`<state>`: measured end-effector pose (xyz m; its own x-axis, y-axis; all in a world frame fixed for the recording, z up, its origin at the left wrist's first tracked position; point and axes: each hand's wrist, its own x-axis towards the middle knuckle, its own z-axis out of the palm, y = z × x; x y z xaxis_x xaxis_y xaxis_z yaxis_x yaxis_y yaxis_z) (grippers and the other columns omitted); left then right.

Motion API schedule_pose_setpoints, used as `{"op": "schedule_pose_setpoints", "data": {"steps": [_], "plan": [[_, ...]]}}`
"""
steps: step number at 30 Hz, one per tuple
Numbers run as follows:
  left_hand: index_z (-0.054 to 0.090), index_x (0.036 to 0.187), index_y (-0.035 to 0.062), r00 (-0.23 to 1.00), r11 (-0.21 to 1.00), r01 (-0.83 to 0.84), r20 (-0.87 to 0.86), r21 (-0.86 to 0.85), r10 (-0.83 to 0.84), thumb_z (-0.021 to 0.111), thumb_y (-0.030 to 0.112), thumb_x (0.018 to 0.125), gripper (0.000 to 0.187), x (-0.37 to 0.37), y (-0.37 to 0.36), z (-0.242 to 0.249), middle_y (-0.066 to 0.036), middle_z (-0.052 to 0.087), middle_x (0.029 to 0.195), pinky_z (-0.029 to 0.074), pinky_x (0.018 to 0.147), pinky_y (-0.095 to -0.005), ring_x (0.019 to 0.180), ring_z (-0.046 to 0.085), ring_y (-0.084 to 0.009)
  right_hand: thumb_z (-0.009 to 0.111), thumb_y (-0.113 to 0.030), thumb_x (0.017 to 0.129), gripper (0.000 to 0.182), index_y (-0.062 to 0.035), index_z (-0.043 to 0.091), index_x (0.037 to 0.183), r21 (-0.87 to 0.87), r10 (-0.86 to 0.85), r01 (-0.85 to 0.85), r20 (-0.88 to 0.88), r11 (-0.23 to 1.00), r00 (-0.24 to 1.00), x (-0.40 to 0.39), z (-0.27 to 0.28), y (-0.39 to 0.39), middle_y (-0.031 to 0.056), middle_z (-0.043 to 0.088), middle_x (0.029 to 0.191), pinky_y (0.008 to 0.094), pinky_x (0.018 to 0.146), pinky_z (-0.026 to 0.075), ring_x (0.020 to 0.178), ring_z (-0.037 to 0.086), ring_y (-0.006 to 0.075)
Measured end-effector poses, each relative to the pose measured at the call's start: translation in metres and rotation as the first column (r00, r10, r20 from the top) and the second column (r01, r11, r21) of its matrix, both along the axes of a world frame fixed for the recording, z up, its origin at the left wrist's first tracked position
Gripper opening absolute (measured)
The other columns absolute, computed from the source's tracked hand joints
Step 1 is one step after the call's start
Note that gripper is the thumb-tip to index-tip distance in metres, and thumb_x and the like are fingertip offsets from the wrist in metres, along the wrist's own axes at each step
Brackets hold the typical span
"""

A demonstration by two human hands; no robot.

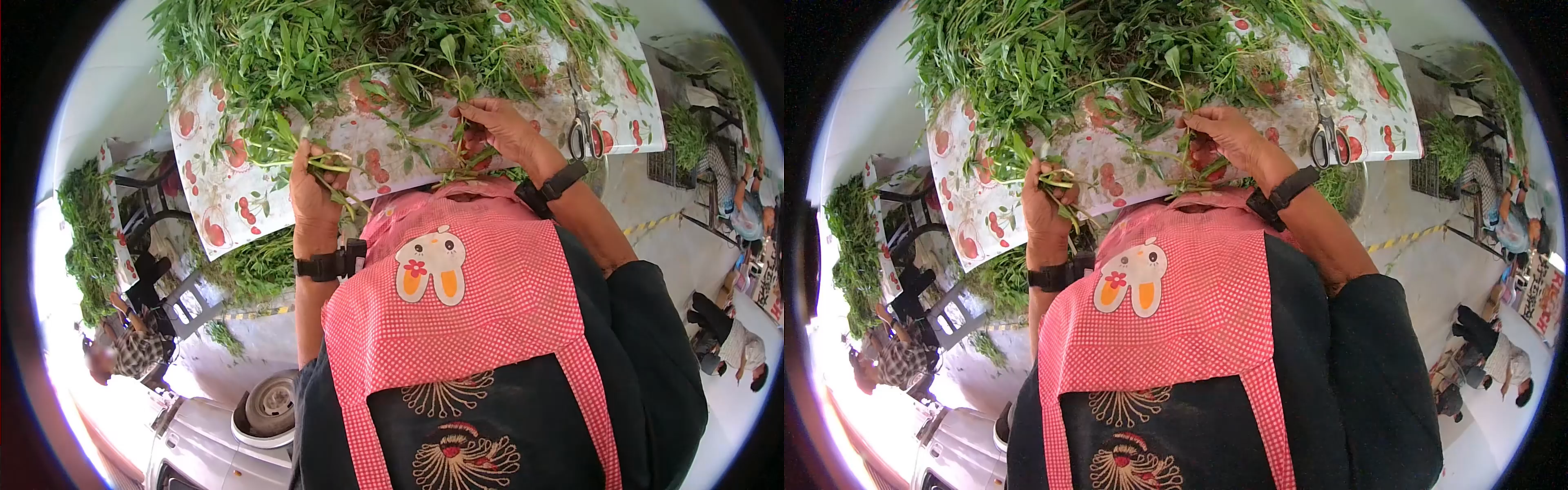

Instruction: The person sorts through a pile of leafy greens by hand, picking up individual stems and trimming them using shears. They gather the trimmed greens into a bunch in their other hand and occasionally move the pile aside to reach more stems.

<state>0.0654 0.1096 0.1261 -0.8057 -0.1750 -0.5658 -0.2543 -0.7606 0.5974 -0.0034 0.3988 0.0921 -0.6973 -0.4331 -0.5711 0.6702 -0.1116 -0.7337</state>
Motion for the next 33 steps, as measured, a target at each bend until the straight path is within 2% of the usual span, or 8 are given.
{"op": "schedule_pose_setpoints", "data": {"steps": [7,9,10,14,21,28,31,33], "plan": [[0.053,0.081,0.0022,0.978,0.978,0.183,0.117,-0.100,-0.171,0.049,0.026,0.091,0.026,-0.003,0.018,0.001,-0.006,0.059,0.073,0.031,0.037,-0.0184,0.052,0.052,-0.0110,0.058,-0.026,0.089,0.030,0.0024,0.061,0.099,-0.089,0.125,-0.127,-0.025,0.988,0.992,0.000,0.015,-0.014,-0.0025,0.054,0.065,0.0215,0.048,0.044,0.052,0.055,0.0081],[0.058,0.097,-0.0009,0.880,0.844,0.476,0.130,-0.249,-0.457,0.053,0.026,0.090,0.028,-0.001,0.020,-0.002,-0.005,0.062,0.078,0.031,0.037,-0.0158,0.053,0.054,-0.0075,0.058,-0.026,0.089,0.029,0.0018,0.062,0.098,-0.160,0.177,-0.172,0.015,0.972,0.984,0.002,0.018,-0.017,-0.0026,0.053,0.063,0.0211,0.048,0.044,0.051,0.053,0.0077],[0.057,0.110,-0.0007,0.903,0.872,0.427,0.157,-0.238,-0.400,0.055,0.025,0.090,0.033,-0.002,0.031,0.000,-0.002,0.061,0.075,0.031,0.036,-0.0148,0.050,0.050,-0.0040,0.058,-0.025,0.089,0.028,0.0008,0.063,0.098,-0.089,0.232,-0.231,0.002,0.969,0.973,0.002,0.020,-0.019,-0.0018,0.055,0.063,0.0214,0.048,0.044,0.051,0.053,0.0076],[0.056,0.114,0.0007,0.879,0.861,0.475,0.066,-0.183,-0.472,0.054,0.019,0.090,0.030,-0.007,0.042,-0.007,0.002,0.057,0.069,0.031,0.038,-0.0149,0.046,0.041,-0.0022,0.059,-0.025,0.088,0.027,-0.0008,0.065,0.096,0.031,0.459,-0.458,-0.020,0.888,0.888,0.005,0.042,-0.027,0.0003,0.059,0.068,0.0228,0.049,0.044,0.051,0.054,0.0082],[0.053,0.119,-0.0011,0.863,0.864,0.502,0.036,0.046,-0.504,0.056,0.019,0.089,0.035,-0.013,0.043,-0.022,0.003,0.056,0.068,0.039,0.044,-0.0169,0.054,0.049,-0.0032,0.063,-0.027,0.086,0.029,0.0004,0.068,0.093,0.083,0.577,-0.571,-0.115,0.817,0.809,0.008,0.021,-0.030,0.0008,0.061,0.070,0.0217,0.055,0.044,0.065,0.057,0.0064],[0.059,0.102,-0.0001,0.956,0.959,0.283,0.086,-0.001,-0.282,0.060,0.020,0.087,0.025,-0.016,0.053,-0.018,0.005,0.047,0.061,0.037,0.047,-0.0175,0.052,0.046,-0.0054,0.063,-0.024,0.084,0.027,-0.0003,0.066,0.096,0.331,0.714,-0.633,-0.367,0.700,0.597,0.006,0.019,-0.020,0.0005,0.063,0.070,0.0264,0.054,0.043,0.060,0.052,0.0066],[0.058,0.097,0.0031,0.970,0.968,0.241,0.003,-0.065,-0.241,0.058,0.024,0.088,0.022,-0.018,0.034,-0.019,0.004,0.048,0.062,0.043,0.044,-0.0231,0.050,0.049,-0.0098,0.064,-0.022,0.082,0.025,0.0008,0.066,0.093,0.484,0.764,-0.595,-0.330,0.641,0.554,0.007,0.016,0.010,0.0045,0.064,0.071,0.0261,0.055,0.043,0.057,0.054,0.0095],[0.057,0.095,0.0071,0.959,0.960,0.278,-0.059,0.031,-0.276,0.051,0.028,0.092,0.022,-0.018,0.020,-0.022,0.002,0.049,0.064,0.054,0.049,-0.0397,0.058,0.059,-0.0218,0.064,-0.022,0.080,0.025,0.0000,0.066,0.092,0.544,0.772,-0.565,-0.295,0.621,0.564,0.009,0.009,0.034,0.0065,0.062,0.068,0.0267,0.055,0.042,0.055,0.055,0.0119]]}}
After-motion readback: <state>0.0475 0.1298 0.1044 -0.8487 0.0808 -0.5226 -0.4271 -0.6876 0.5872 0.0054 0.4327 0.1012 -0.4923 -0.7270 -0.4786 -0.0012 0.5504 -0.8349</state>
